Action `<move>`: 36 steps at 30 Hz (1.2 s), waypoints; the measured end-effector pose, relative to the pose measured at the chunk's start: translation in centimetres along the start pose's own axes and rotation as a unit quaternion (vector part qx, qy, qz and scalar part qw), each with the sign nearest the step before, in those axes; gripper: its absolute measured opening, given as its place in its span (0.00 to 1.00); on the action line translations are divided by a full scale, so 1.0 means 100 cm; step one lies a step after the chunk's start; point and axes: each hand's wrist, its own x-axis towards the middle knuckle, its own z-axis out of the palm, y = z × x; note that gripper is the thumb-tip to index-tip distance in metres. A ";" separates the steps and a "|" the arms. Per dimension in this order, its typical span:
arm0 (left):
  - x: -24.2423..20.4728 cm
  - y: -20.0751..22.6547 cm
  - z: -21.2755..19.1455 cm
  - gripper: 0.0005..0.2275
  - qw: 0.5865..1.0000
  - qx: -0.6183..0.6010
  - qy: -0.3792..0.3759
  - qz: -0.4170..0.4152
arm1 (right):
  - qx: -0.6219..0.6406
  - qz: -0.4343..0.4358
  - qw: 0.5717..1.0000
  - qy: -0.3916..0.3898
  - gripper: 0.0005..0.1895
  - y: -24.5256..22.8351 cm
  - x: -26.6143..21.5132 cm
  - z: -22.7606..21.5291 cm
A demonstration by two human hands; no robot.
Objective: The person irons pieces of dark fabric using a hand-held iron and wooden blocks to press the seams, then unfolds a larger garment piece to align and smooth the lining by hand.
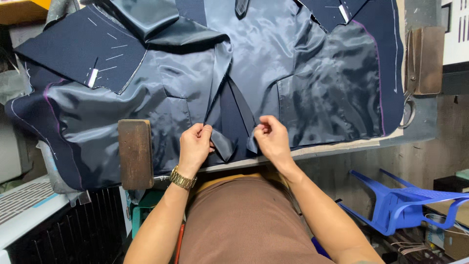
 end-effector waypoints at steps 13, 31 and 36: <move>-0.011 0.036 0.025 0.16 0.991 0.029 -0.124 0.046 | 0.164 0.055 0.976 -0.132 0.11 0.006 0.015 0.006; 0.045 0.040 0.038 0.12 0.996 0.043 0.000 0.081 | 0.112 -0.219 0.965 -0.095 0.20 -0.057 0.061 0.013; 0.031 0.053 0.036 0.14 0.999 0.006 0.003 0.045 | 0.053 -0.224 0.973 -0.015 0.20 -0.050 0.063 0.025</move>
